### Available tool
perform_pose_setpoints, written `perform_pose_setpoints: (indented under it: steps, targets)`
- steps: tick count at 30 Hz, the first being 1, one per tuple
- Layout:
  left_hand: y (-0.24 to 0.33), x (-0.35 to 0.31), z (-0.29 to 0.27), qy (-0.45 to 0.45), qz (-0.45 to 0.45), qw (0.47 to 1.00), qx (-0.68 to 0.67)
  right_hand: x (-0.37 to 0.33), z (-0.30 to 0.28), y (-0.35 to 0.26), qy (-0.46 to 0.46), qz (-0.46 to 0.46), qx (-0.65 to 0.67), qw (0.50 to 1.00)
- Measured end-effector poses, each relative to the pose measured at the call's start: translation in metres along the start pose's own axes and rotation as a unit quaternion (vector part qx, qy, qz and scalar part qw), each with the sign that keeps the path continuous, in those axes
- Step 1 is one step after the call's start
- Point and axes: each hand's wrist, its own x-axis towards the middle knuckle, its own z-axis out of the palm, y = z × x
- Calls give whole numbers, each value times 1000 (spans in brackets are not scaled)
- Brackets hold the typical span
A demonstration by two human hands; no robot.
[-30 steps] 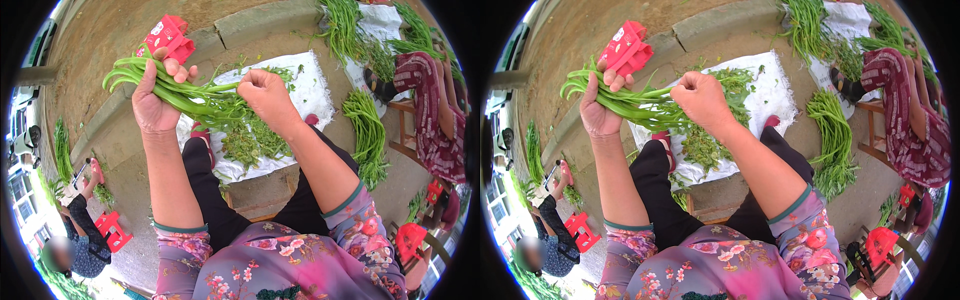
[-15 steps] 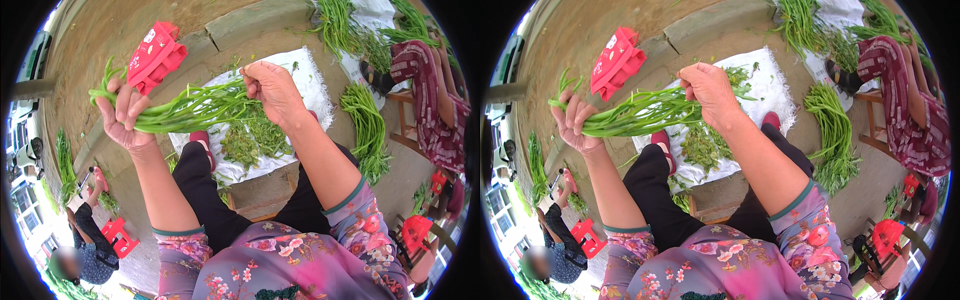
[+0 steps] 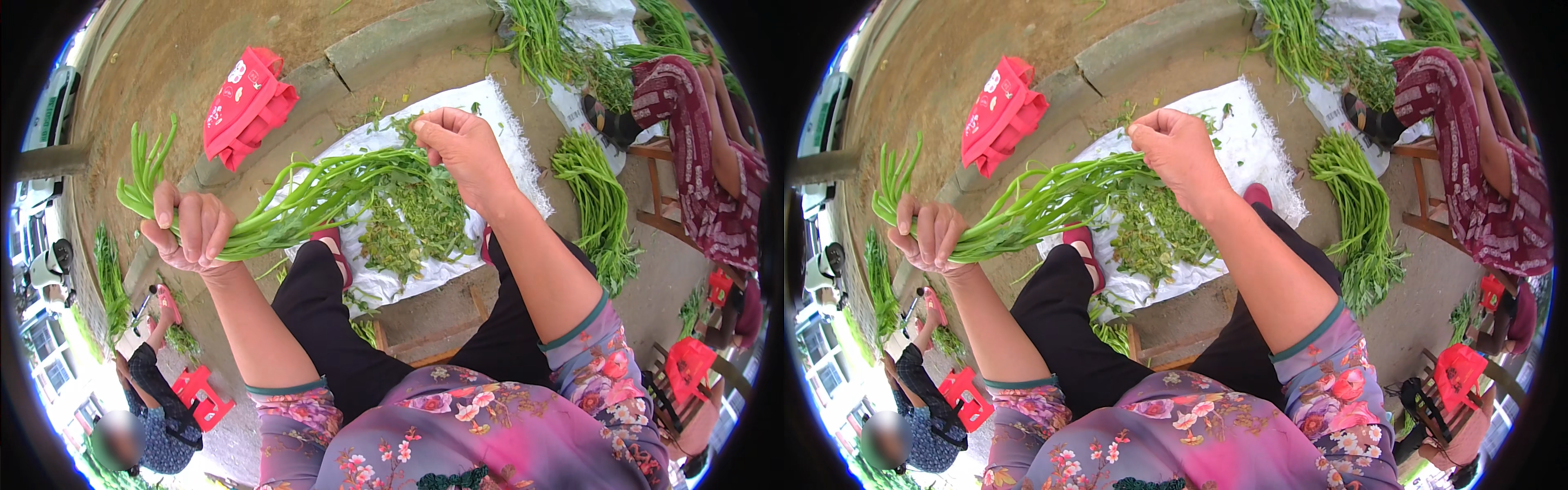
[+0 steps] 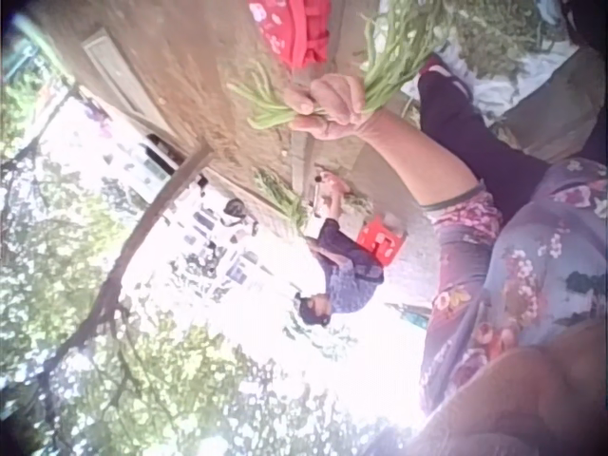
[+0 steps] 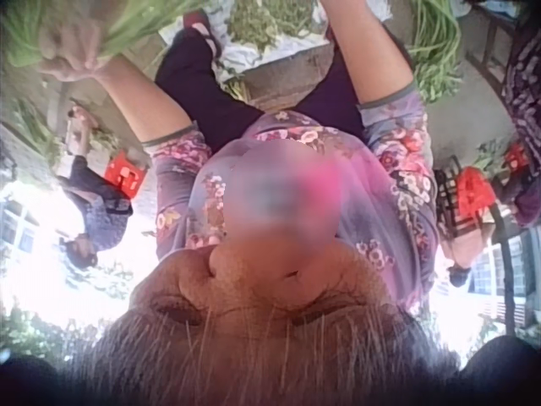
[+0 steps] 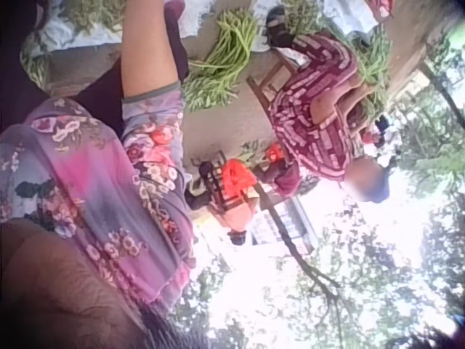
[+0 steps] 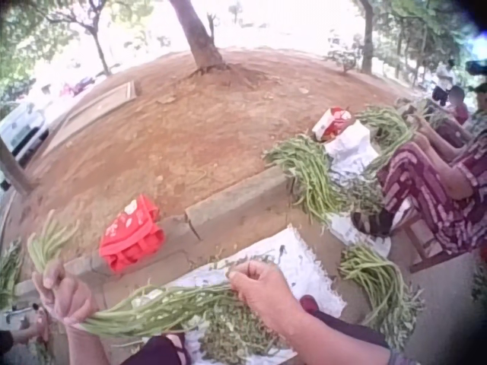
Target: The person uses their hands to break and clean long green beans one by one while sitting outside with a group of people.
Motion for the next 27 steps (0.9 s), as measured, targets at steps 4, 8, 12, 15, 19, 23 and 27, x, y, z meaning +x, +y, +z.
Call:
perform_pose_setpoints:
  steps: [4, 8, 12, 15, 19, 23, 27]
  targets:
    - [0, 0, 0, -14, -7, 1000, 6, -2, 5, 2, 10, -41, -38, 998]
    - [-2, 3, 0, -11, -3, 1000, 1, -2, 4, 20, 54, -265, -378, 885]
    - [-9, 8, 1, 10, 15, 1000, -21, -13, 27, 29, -20, -186, -359, 914]
    - [-20, 14, 1, 12, 1, 999, -33, -17, 44, 41, -16, -188, -347, 919]
    - [-29, 16, 0, 23, -10, 999, -44, -22, 56, 47, -5, -181, -382, 906]
    - [-36, 19, 0, 22, -18, 998, -63, -22, 56, 50, -18, -160, -364, 917]
    - [-34, 19, -1, 25, -18, 997, -65, -16, 52, 52, -31, -163, -351, 921]
